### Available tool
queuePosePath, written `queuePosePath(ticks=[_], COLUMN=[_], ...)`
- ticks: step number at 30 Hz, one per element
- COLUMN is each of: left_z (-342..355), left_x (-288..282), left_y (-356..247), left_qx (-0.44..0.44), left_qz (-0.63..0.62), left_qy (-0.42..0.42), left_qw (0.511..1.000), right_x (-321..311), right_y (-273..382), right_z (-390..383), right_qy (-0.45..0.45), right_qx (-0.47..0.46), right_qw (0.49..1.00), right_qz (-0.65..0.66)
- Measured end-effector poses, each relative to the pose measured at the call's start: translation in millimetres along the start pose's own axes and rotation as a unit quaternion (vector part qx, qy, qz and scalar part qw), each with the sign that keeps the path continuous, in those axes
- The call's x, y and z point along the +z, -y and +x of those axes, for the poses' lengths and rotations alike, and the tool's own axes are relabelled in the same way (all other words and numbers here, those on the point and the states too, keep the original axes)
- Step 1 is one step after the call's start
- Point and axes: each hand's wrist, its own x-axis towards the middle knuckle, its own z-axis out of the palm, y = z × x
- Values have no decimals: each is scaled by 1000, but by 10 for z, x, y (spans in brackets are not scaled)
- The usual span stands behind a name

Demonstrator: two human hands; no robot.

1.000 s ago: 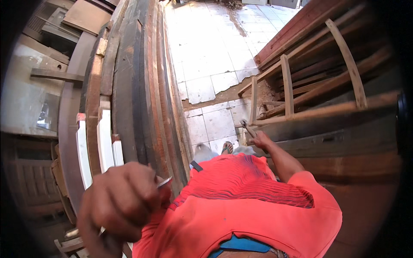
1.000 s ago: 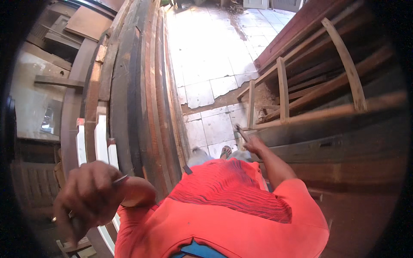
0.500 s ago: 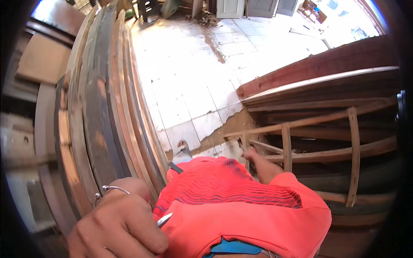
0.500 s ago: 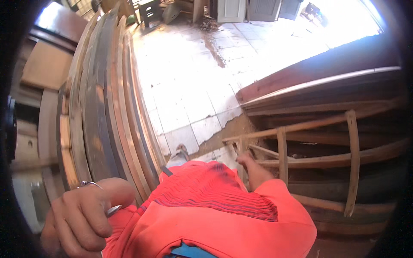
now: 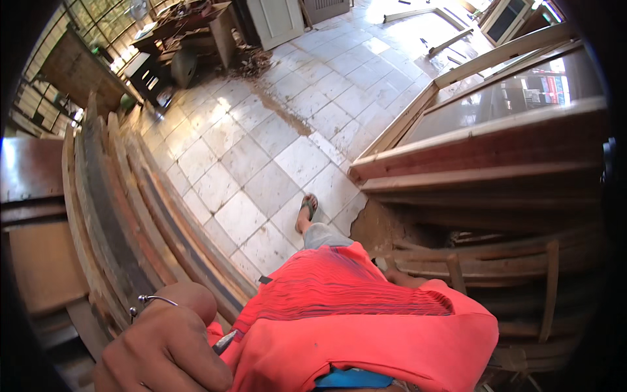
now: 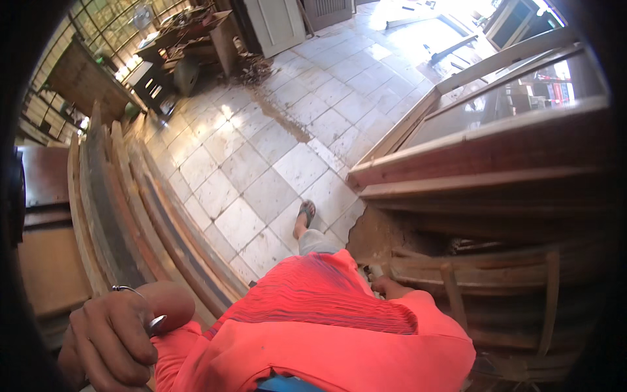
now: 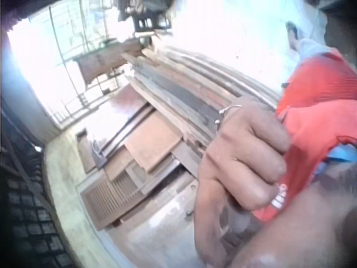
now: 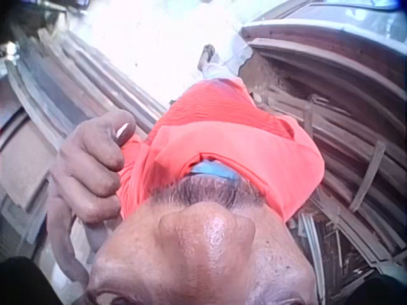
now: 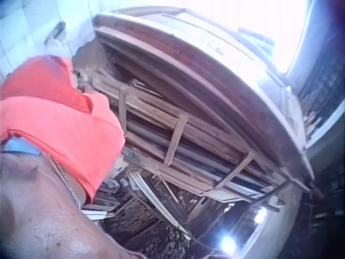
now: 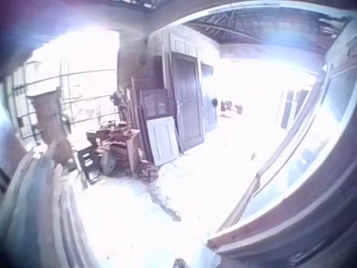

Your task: The person repairs a wooden frame by using a hammer to drive nails into wooden strips and moving a glass pane into place.

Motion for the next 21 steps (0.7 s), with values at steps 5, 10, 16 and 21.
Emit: queuePosePath(ticks=[5,10,16,21], left_z=[693,691,-1044,-2846], left_x=[-1386,-2949,-5041,-6197], left_y=[620,1749,3206,4146], left_qx=[-96,-138,-467,-597], left_qz=[-18,51,324,243], left_qy=[116,-55,-548,-665], left_qw=[988,988,614,377], right_x=[-1314,-3354,-5126,-5922], right_y=[1412,3094,4784,5242], right_z=[237,435,-182,451], right_qy=[-8,-151,-210,-193], right_qx=[-87,-210,-233,-230], right_qw=[982,955,944,953], right_qz=[166,-144,98,29])
